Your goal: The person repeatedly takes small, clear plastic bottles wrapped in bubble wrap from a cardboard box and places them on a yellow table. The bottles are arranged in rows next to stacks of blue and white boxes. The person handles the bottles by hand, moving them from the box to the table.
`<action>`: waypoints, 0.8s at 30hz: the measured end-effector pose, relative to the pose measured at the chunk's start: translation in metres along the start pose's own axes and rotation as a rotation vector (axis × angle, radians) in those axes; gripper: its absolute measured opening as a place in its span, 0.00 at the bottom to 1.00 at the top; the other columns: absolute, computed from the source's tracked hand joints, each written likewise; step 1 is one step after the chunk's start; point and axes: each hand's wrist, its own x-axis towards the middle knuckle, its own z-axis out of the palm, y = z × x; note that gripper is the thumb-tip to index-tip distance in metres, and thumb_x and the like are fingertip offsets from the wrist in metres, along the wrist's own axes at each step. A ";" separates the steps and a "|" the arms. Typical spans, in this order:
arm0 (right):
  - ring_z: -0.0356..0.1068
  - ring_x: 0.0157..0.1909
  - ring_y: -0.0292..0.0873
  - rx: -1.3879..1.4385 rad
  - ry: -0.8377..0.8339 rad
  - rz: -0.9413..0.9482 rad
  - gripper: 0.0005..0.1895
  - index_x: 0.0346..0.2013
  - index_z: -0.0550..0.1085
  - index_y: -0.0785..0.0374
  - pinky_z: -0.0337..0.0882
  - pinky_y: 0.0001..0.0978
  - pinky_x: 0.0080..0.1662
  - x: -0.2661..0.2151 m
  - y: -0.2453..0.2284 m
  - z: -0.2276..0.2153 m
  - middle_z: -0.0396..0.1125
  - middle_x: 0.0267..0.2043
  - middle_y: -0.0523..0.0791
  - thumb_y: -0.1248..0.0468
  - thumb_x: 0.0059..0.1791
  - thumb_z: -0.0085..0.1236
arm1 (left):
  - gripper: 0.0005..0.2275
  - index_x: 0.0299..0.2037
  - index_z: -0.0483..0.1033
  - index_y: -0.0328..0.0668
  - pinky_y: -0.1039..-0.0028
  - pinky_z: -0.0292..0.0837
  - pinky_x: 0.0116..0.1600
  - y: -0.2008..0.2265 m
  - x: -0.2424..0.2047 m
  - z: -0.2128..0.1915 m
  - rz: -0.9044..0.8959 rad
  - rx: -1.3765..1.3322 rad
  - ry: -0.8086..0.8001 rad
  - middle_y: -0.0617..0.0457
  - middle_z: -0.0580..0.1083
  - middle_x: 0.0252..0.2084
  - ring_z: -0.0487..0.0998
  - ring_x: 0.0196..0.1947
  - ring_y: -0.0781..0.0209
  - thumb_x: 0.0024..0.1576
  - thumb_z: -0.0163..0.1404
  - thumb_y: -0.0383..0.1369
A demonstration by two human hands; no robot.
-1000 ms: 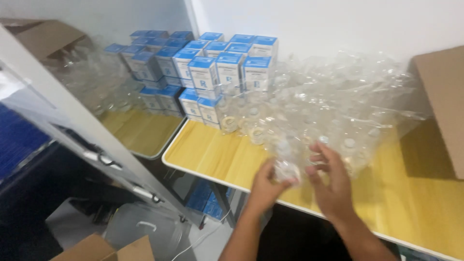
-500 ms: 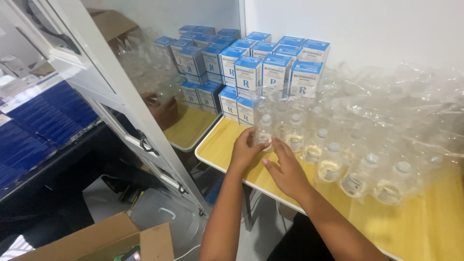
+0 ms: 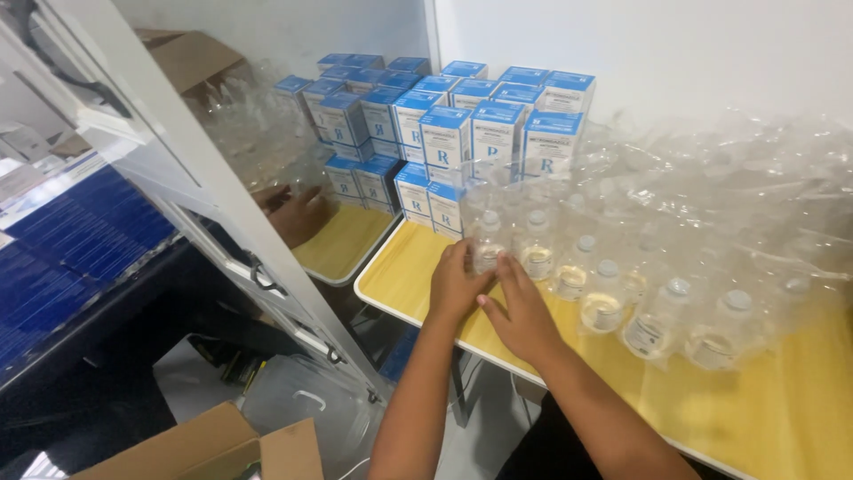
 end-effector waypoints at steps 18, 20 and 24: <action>0.74 0.54 0.55 -0.001 -0.023 -0.090 0.15 0.50 0.79 0.66 0.71 0.46 0.55 -0.156 -0.056 -0.291 0.75 0.50 0.51 0.61 0.52 0.62 | 0.48 0.70 0.54 0.28 0.57 0.65 0.63 -0.002 -0.019 0.021 -0.074 -0.016 0.035 0.31 0.67 0.63 0.69 0.63 0.40 0.40 0.70 0.36; 0.76 0.56 0.50 -0.189 0.212 -0.035 0.15 0.47 0.80 0.64 0.73 0.43 0.56 -0.185 -0.059 -0.343 0.78 0.50 0.47 0.60 0.49 0.63 | 0.47 0.67 0.59 0.26 0.53 0.64 0.67 -0.010 -0.027 0.036 -0.046 0.181 0.188 0.32 0.66 0.63 0.67 0.64 0.38 0.40 0.72 0.41; 0.76 0.52 0.50 -0.574 0.508 -0.053 0.09 0.42 0.75 0.62 0.74 0.41 0.53 -0.199 -0.098 -0.450 0.75 0.48 0.49 0.62 0.51 0.57 | 0.41 0.70 0.61 0.29 0.54 0.64 0.68 0.107 -0.060 0.058 0.204 0.053 0.478 0.34 0.63 0.68 0.63 0.70 0.37 0.50 0.68 0.41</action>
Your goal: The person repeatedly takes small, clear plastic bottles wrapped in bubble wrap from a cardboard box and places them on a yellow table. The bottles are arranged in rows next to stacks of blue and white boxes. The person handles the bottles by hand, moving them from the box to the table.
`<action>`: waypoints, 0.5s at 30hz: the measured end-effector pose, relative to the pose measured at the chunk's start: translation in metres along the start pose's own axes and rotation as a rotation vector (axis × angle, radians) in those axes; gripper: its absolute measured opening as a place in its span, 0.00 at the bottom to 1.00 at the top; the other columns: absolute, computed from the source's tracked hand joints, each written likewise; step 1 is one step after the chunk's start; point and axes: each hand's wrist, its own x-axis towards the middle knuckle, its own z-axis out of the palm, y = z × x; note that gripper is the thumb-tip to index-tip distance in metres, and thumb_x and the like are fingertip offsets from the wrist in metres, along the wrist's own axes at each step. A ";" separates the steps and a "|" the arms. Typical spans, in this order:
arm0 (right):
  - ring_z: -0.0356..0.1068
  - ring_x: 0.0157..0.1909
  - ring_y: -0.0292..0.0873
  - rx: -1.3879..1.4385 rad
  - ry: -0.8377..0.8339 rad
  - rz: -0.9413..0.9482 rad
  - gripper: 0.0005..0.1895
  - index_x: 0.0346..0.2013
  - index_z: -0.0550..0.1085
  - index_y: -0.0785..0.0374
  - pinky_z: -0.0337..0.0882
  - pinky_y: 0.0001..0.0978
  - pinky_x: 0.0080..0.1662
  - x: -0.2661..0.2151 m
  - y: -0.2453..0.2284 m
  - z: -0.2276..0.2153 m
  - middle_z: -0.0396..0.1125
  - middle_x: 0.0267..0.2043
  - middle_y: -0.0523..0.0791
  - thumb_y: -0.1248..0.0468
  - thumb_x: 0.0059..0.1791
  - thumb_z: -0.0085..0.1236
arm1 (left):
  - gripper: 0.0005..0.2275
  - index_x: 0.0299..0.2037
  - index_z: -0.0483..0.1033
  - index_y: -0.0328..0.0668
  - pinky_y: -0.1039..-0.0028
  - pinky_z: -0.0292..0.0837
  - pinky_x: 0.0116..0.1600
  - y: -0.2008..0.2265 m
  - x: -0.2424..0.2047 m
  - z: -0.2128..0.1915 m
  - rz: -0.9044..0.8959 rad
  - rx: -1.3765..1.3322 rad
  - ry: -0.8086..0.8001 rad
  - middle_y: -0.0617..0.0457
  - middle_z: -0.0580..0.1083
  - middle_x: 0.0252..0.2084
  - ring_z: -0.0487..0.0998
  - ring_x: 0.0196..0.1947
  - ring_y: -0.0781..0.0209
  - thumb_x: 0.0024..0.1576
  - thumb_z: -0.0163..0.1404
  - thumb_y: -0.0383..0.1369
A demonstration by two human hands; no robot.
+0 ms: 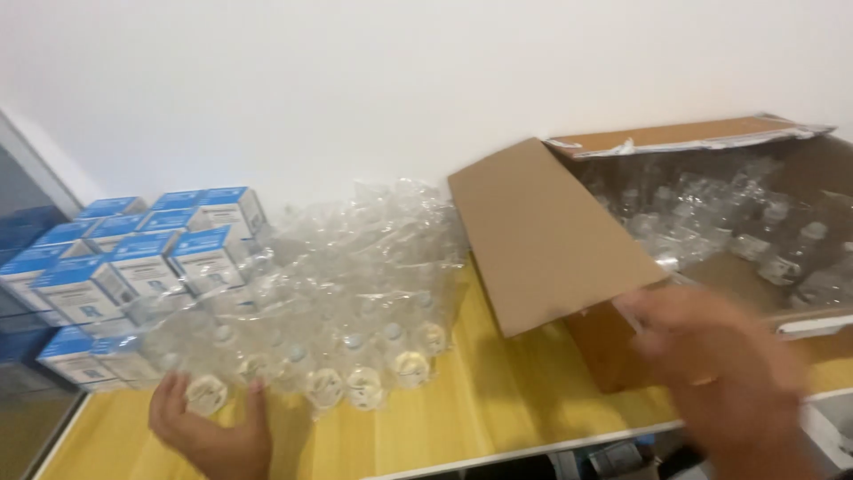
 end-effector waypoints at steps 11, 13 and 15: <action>0.82 0.46 0.46 -0.524 -0.884 1.014 0.38 0.75 0.59 0.39 0.79 0.43 0.59 0.002 0.162 -0.098 0.78 0.49 0.46 0.40 0.49 0.47 | 0.21 0.56 0.69 0.37 0.54 0.67 0.64 0.297 0.027 0.066 0.911 -0.658 -0.520 0.41 0.70 0.60 0.72 0.59 0.42 0.55 0.60 0.33; 0.80 0.48 0.45 -0.524 -0.943 1.028 0.37 0.75 0.58 0.36 0.78 0.41 0.59 -0.009 0.152 -0.097 0.77 0.51 0.45 0.40 0.50 0.46 | 0.18 0.53 0.71 0.38 0.54 0.68 0.59 0.335 0.027 0.081 0.962 -0.662 -0.583 0.42 0.71 0.57 0.73 0.57 0.42 0.54 0.59 0.32; 0.79 0.51 0.44 -0.526 -1.002 1.040 0.36 0.76 0.58 0.32 0.76 0.38 0.59 -0.027 0.146 -0.098 0.76 0.53 0.45 0.41 0.51 0.45 | 0.15 0.51 0.74 0.38 0.55 0.69 0.55 0.364 0.020 0.103 1.011 -0.667 -0.643 0.44 0.72 0.53 0.73 0.54 0.43 0.54 0.58 0.32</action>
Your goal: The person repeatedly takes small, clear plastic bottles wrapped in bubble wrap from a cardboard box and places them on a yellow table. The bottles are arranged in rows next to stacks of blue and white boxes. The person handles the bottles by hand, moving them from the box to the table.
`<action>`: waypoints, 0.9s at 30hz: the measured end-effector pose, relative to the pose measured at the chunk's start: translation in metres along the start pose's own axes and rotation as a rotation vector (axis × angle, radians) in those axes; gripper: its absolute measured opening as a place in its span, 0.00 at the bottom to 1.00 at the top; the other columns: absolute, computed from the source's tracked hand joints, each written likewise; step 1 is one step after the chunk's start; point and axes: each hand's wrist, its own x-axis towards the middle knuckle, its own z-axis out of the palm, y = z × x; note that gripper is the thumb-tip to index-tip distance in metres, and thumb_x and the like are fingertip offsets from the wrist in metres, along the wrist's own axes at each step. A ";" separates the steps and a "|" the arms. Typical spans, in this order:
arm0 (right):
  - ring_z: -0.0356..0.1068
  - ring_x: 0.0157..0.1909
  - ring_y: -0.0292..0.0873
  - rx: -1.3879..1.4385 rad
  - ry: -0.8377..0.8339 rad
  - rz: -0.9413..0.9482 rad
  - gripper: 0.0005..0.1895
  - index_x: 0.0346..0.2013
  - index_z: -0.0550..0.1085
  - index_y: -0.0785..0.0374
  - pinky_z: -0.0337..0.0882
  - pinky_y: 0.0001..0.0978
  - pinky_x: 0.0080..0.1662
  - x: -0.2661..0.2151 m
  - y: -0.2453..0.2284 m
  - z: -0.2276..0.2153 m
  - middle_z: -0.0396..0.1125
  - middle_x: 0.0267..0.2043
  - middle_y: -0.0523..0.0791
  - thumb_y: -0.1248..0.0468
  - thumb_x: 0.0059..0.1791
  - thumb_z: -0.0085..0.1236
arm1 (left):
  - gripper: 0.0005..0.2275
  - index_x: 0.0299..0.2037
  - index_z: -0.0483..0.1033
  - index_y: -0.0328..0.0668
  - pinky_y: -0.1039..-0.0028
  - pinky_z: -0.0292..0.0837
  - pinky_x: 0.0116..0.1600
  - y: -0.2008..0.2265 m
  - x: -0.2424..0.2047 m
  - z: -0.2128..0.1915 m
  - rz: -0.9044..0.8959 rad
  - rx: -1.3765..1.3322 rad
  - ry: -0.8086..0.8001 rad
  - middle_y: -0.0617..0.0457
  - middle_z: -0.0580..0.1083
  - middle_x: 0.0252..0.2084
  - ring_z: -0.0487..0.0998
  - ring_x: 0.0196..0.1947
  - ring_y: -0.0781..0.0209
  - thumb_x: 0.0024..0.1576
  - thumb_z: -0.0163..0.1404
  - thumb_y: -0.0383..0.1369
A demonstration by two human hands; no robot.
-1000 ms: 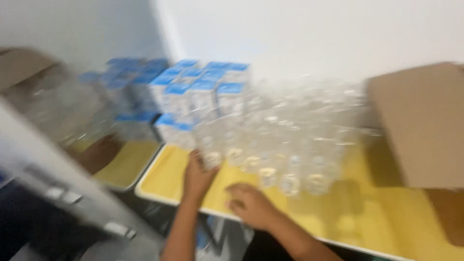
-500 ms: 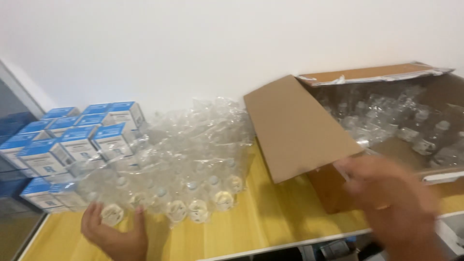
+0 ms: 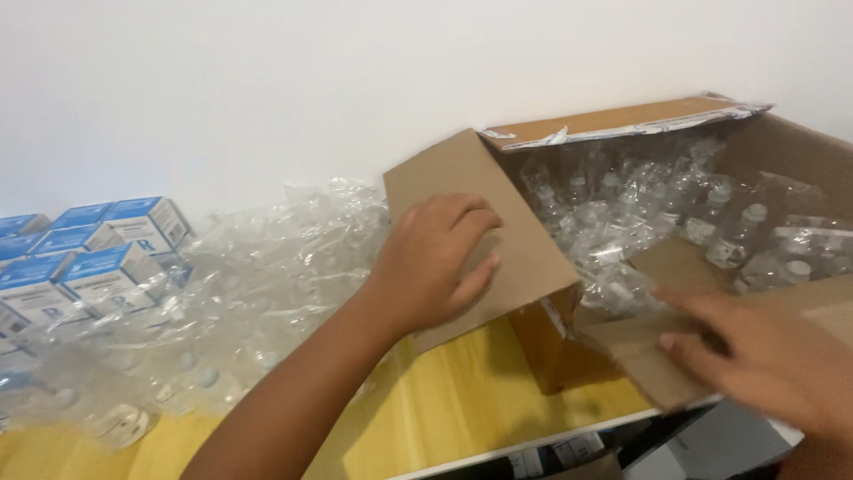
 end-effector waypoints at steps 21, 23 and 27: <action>0.65 0.66 0.45 0.011 1.053 -0.482 0.32 0.60 0.72 0.47 0.60 0.51 0.66 0.035 0.049 0.145 0.66 0.64 0.43 0.36 0.47 0.46 | 0.31 0.52 0.82 0.47 0.61 0.74 0.54 -0.027 0.136 0.222 -0.274 0.431 -1.507 0.50 0.78 0.54 0.79 0.53 0.51 0.41 0.67 0.55; 0.66 0.64 0.45 0.070 1.132 -0.540 0.34 0.62 0.71 0.48 0.60 0.50 0.64 0.045 0.051 0.157 0.67 0.63 0.43 0.33 0.50 0.43 | 0.31 0.52 0.82 0.47 0.62 0.74 0.54 -0.035 0.134 0.242 -0.293 0.403 -1.661 0.52 0.78 0.55 0.79 0.54 0.52 0.40 0.69 0.54; 0.67 0.61 0.53 -0.143 1.002 -0.711 0.35 0.62 0.72 0.52 0.66 0.50 0.60 0.064 0.075 0.127 0.68 0.61 0.52 0.32 0.52 0.44 | 0.27 0.52 0.82 0.55 0.57 0.76 0.53 -0.025 0.138 0.245 -0.228 0.509 -1.662 0.58 0.78 0.56 0.80 0.54 0.54 0.41 0.68 0.50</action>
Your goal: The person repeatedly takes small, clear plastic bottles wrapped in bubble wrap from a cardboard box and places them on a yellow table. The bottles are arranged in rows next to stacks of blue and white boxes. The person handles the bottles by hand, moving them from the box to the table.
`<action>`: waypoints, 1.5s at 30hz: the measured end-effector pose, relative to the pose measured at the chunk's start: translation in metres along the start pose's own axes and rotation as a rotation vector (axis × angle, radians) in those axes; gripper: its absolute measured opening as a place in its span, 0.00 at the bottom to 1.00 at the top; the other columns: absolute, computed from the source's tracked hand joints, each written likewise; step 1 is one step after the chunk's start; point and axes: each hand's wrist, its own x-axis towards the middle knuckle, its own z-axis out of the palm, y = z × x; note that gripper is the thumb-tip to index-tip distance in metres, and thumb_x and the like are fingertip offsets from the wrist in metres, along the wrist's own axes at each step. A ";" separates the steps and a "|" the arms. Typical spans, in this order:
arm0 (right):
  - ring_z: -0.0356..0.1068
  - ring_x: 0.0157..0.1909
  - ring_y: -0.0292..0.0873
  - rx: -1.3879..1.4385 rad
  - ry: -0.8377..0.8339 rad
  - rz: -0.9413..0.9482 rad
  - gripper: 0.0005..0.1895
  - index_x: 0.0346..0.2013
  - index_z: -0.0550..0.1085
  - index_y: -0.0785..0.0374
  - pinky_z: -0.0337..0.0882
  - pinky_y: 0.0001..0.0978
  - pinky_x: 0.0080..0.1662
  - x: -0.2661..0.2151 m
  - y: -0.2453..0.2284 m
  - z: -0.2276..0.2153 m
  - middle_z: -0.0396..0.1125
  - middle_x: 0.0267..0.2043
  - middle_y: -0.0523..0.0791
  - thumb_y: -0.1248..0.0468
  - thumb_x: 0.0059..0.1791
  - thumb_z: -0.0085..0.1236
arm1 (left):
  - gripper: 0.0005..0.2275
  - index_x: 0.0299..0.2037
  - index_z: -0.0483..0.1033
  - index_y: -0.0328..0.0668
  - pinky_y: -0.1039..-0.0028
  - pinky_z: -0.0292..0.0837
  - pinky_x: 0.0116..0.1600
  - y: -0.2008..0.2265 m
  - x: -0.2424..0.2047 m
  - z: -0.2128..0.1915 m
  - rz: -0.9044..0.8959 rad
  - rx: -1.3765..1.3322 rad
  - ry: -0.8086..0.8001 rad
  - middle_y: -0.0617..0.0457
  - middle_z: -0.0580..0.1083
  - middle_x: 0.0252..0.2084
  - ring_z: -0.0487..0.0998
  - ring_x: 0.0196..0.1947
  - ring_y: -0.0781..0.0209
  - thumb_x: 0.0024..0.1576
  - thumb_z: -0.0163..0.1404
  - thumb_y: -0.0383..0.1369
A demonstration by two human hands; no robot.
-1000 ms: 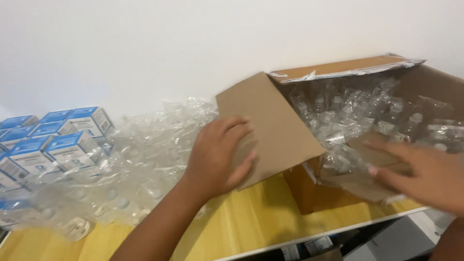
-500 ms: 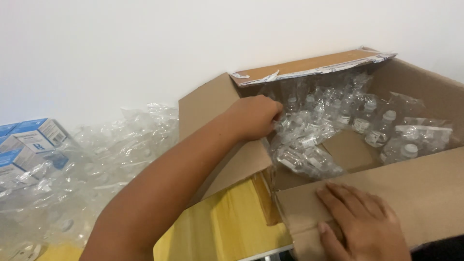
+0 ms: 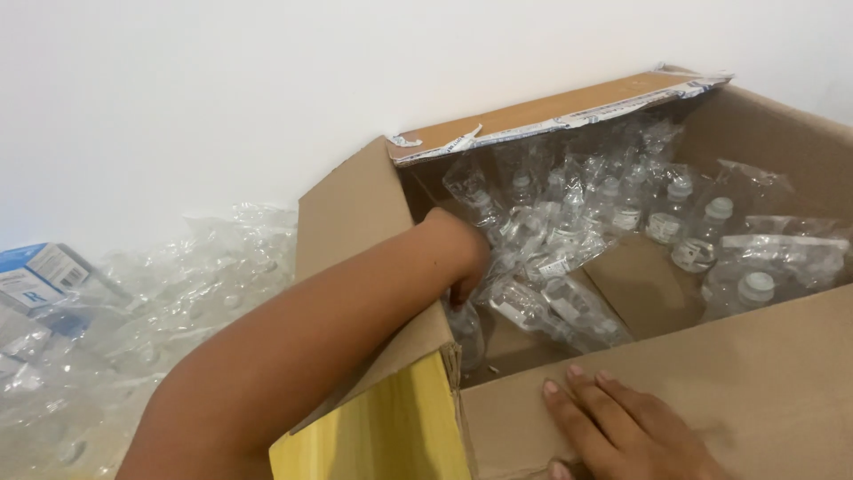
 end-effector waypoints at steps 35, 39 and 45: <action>0.77 0.45 0.51 0.428 -0.409 0.600 0.28 0.46 0.80 0.65 0.73 0.43 0.48 0.215 0.051 -0.021 0.77 0.43 0.53 0.48 0.40 0.70 | 0.13 0.50 0.74 0.41 0.59 0.70 0.61 -0.022 -0.088 0.045 0.321 -0.867 1.839 0.46 0.76 0.50 0.75 0.54 0.46 0.55 0.55 0.27; 0.78 0.42 0.51 0.421 -0.391 0.697 0.26 0.44 0.82 0.63 0.73 0.43 0.47 0.216 0.031 -0.065 0.78 0.39 0.53 0.47 0.41 0.68 | 0.17 0.55 0.72 0.41 0.58 0.69 0.63 -0.012 -0.096 0.071 0.251 -0.881 1.769 0.46 0.74 0.55 0.74 0.59 0.45 0.56 0.56 0.31; 0.77 0.37 0.46 0.482 -0.080 0.565 0.23 0.47 0.79 0.65 0.74 0.38 0.40 0.224 -0.041 -0.120 0.77 0.37 0.53 0.50 0.48 0.67 | 0.36 0.66 0.61 0.32 0.60 0.65 0.66 -0.001 -0.158 0.113 0.561 -1.237 1.410 0.36 0.68 0.61 0.70 0.63 0.43 0.52 0.65 0.41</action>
